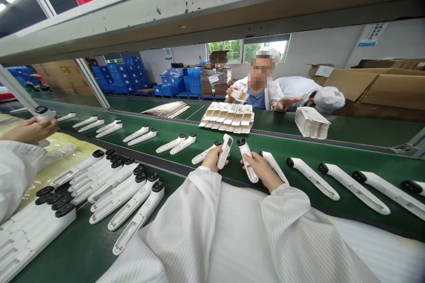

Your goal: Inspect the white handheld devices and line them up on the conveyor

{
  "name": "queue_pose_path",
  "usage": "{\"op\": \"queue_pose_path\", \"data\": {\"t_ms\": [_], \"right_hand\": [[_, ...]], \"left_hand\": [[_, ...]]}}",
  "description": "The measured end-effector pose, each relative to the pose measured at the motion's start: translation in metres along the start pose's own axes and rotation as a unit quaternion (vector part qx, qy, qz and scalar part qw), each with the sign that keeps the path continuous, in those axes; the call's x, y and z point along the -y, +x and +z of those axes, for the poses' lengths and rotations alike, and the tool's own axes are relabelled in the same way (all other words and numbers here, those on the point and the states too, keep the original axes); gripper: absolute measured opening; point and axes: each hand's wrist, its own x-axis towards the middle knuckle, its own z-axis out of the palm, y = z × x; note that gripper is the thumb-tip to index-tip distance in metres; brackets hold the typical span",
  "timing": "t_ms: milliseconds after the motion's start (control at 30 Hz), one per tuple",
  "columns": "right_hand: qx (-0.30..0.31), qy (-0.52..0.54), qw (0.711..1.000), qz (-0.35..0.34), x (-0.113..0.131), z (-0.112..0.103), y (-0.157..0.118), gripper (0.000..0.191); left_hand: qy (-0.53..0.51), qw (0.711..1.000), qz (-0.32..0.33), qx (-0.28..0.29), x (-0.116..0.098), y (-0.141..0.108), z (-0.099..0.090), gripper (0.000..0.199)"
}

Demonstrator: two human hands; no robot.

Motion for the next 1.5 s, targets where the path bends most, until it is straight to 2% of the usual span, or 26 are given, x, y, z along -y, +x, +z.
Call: {"op": "queue_pose_path", "data": {"t_ms": [67,167,267,333,400,467,533,600,633,667,700,733,800,833,867,900,967,1033,1067,1100,1167,1233,1367,1500], "right_hand": [[-0.045,-0.138,0.989,-0.001,-0.005,-0.004,0.005,0.021],[-0.094,-0.321,0.942,-0.026,-0.012,-0.011,0.009,0.025],[-0.150,-0.375,0.909,-0.103,-0.013,-0.012,0.010,0.035],[-0.162,-0.330,0.914,-0.172,-0.011,-0.008,0.008,0.037],[-0.112,-0.226,0.946,-0.205,-0.007,-0.002,0.006,0.037],[-0.035,-0.088,0.980,-0.176,-0.003,0.004,0.004,0.039],[0.024,0.042,0.992,-0.114,0.001,0.008,0.001,0.041],[0.057,0.134,0.987,-0.066,0.003,0.008,-0.002,0.043],[0.065,0.165,0.983,-0.052,0.004,0.006,-0.003,0.044],[0.069,0.185,0.979,-0.045,0.005,0.005,-0.003,0.043],[0.067,0.199,0.977,-0.043,0.005,0.003,-0.003,0.040],[0.063,0.210,0.975,-0.042,0.005,0.002,-0.003,0.038],[0.056,0.222,0.973,-0.041,0.004,0.001,-0.003,0.035],[0.054,0.223,0.973,-0.039,0.003,0.000,-0.002,0.035],[0.052,0.221,0.973,-0.036,0.002,0.001,-0.002,0.035],[0.051,0.215,0.975,-0.031,0.002,0.001,-0.002,0.034],[0.043,0.188,0.981,-0.019,0.002,0.002,-0.002,0.033],[0.028,0.136,0.990,0.002,0.000,0.002,-0.001,0.031],[0.019,0.100,0.995,0.012,-0.001,0.002,0.000,0.029],[0.010,0.057,0.998,0.019,-0.002,0.001,0.002,0.026],[-0.007,-0.038,0.999,0.022,-0.006,-0.001,0.006,0.020],[-0.028,-0.127,0.991,0.015,-0.010,-0.004,0.011,0.019],[-0.072,-0.297,0.952,0.005,-0.015,-0.007,0.014,0.030],[-0.132,-0.417,0.895,-0.091,-0.014,-0.003,0.008,0.042]], "left_hand": [[-0.108,0.992,-0.045,0.052,-0.003,-0.006,0.006,0.030],[-0.198,0.973,-0.080,0.089,-0.005,-0.015,0.015,0.033],[-0.193,0.973,-0.091,0.092,-0.005,-0.021,0.025,0.034],[-0.184,0.974,-0.102,0.078,-0.002,-0.023,0.031,0.026],[-0.189,0.976,-0.086,0.069,0.001,-0.024,0.036,0.018],[-0.195,0.977,-0.053,0.071,0.005,-0.023,0.039,0.022],[-0.177,0.982,-0.026,0.063,0.009,-0.021,0.038,0.023],[-0.082,0.996,0.005,0.027,0.010,-0.017,0.034,0.018],[0.005,0.999,0.041,-0.002,0.010,-0.015,0.030,0.018],[0.113,0.989,0.087,-0.035,0.010,-0.013,0.026,0.019],[0.233,0.962,0.131,-0.064,0.009,-0.012,0.022,0.023],[0.347,0.920,0.161,-0.083,0.009,-0.010,0.018,0.029],[0.513,0.838,0.168,-0.081,0.010,-0.008,0.011,0.042],[0.555,0.815,0.154,-0.071,0.010,-0.006,0.009,0.046],[0.570,0.807,0.139,-0.064,0.011,-0.004,0.008,0.047],[0.561,0.816,0.129,-0.060,0.011,-0.002,0.006,0.048],[0.468,0.873,0.120,-0.067,0.011,0.001,0.005,0.047],[0.288,0.951,0.090,-0.063,0.009,0.004,0.004,0.042],[0.180,0.980,0.067,-0.048,0.008,0.004,0.004,0.039],[0.074,0.996,0.040,-0.028,0.006,0.003,0.004,0.035],[-0.085,0.996,-0.014,0.014,0.002,-0.001,0.006,0.030],[-0.155,0.985,-0.051,0.047,-0.001,-0.006,0.009,0.030],[-0.170,0.977,-0.081,0.096,-0.002,-0.013,0.017,0.043],[-0.185,0.975,-0.088,0.088,0.000,-0.015,0.025,0.036]]}}
